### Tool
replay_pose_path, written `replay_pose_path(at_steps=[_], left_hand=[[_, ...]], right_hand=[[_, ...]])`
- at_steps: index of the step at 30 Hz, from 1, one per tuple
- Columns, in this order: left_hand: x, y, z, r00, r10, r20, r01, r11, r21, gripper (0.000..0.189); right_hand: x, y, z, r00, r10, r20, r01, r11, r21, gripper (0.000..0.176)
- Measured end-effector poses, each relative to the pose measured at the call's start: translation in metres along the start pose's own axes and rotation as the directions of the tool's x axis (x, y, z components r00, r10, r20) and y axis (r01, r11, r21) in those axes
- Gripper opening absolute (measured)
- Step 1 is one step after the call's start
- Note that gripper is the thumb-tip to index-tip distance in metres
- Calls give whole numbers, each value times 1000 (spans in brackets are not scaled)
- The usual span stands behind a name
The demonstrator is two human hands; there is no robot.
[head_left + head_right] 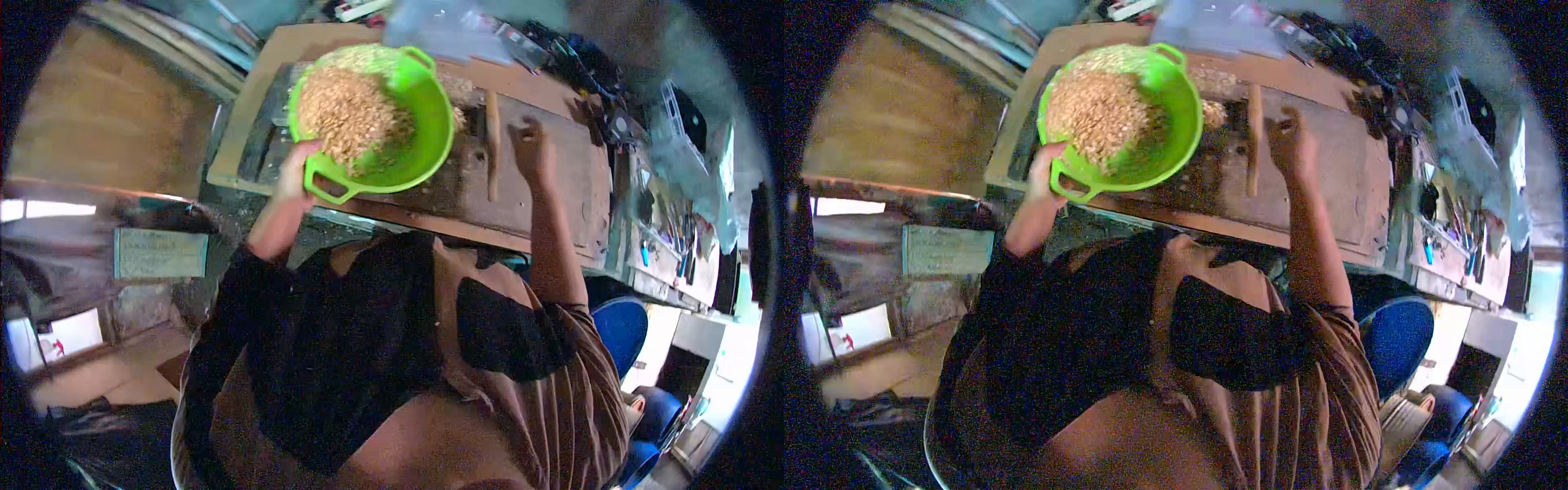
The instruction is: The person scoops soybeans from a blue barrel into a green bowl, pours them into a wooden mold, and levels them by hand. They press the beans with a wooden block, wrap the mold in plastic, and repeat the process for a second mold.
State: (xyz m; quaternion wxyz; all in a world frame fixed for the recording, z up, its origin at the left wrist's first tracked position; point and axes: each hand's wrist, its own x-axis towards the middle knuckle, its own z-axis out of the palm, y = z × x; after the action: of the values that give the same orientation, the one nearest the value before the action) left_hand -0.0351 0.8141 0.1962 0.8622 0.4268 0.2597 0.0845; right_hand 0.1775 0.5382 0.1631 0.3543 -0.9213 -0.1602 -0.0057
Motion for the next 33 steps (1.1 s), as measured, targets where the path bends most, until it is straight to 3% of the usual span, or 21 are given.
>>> replay_pose_path(at_steps=[2, 4, 5, 6, 7, 11, 13, 14, 15, 17, 18, 22, 24, 25, 27, 28, 29, 30, 31, 32, 33], left_hand=[[-8, 8, 25, 992, 113, 61, -115, 993, 23, 55], [1, 11, 15, 988, 137, 75, -143, 987, 77, 58], [18, 10, 3, 986, 138, 97, -145, 987, 69, 57], [26, 20, 1, 992, 96, 83, -113, 964, 242, 53], [41, 19, 0, 973, 220, 71, -231, 917, 325, 50], [71, 22, -14, 978, 205, 44, -210, 968, 135, 52], [65, 18, -19, 988, 157, -9, -155, 981, 120, 54], [65, 18, -19, 970, 237, 52, -242, 955, 170, 55], [65, 22, -19, 944, 308, 119, -328, 919, 219, 57], [68, 24, -21, 953, 261, 155, -293, 927, 236, 57], [67, 26, -18, 954, 258, 151, -288, 929, 233, 57], [66, 34, -9, 973, 209, 101, -224, 958, 177, 54], [62, 34, -5, 971, 238, 31, -238, 940, 243, 57], [61, 33, -5, 972, 233, 28, -233, 941, 246, 57], [57, 30, -5, 976, 215, -21, -204, 947, 248, 63], [59, 27, -10, 974, 170, -148, -109, 930, 351, 67], [60, 23, -14, 974, 171, -151, -108, 928, 356, 67], [59, 20, -18, 984, 161, -72, -130, 936, 327, 68], [49, 23, -13, 988, 153, 11, -150, 943, 297, 68], [35, 25, -6, 964, 250, 93, -266, 922, 282, 66], [60, 6, -33, 984, 168, 61, -178, 947, 268, 49]], right_hand=[[6, -35, -14, 989, -94, -113, 103, 992, 69, 34], [5, -87, -22, 779, -559, -285, 609, 783, 128, 25], [-1, -114, -22, 792, -570, -218, 610, 757, 236, 20], [1, -129, -15, 762, -626, -167, 648, 732, 212, 20], [3, -142, -7, 731, -674, -106, 680, 707, 195, 20], [23, -169, 27, 730, -683, 28, 683, 731, 4, 19], [28, -179, 36, 723, -641, 260, 673, 738, -54, 21], [34, -179, 44, 699, -569, 434, 673, 727, -131, 24], [50, -168, 64, 703, -568, 428, 672, 729, -135, 24], [72, -138, 107, 569, -731, 377, 786, 619, 15, 27], [62, -139, 105, 698, -590, 405, 485, 807, 338, 29], [33, -150, 110, 715, -479, 509, 421, 877, 233, 32], [10, -160, 106, 357, -733, 579, 833, 530, 158, 27], [1, -170, 102, 358, -732, 580, 830, 534, 161, 27], [-11, -185, 98, 414, -608, 677, 588, 746, 311, 23], [-10, -179, 120, 516, -583, 627, 288, 808, 514, 22], [-6, -168, 134, 516, -586, 625, 286, 806, 519, 22], [-11, -176, 134, 507, -463, 727, -396, 624, 674, 24], [-18, -190, 126, 400, -401, 824, -870, 116, 478, 27], [-25, -203, 116, 513, -235, 825, -841, 51, 538, 28], [-22, -199, 125, 523, -235, 819, -836, 44, 547, 28]])
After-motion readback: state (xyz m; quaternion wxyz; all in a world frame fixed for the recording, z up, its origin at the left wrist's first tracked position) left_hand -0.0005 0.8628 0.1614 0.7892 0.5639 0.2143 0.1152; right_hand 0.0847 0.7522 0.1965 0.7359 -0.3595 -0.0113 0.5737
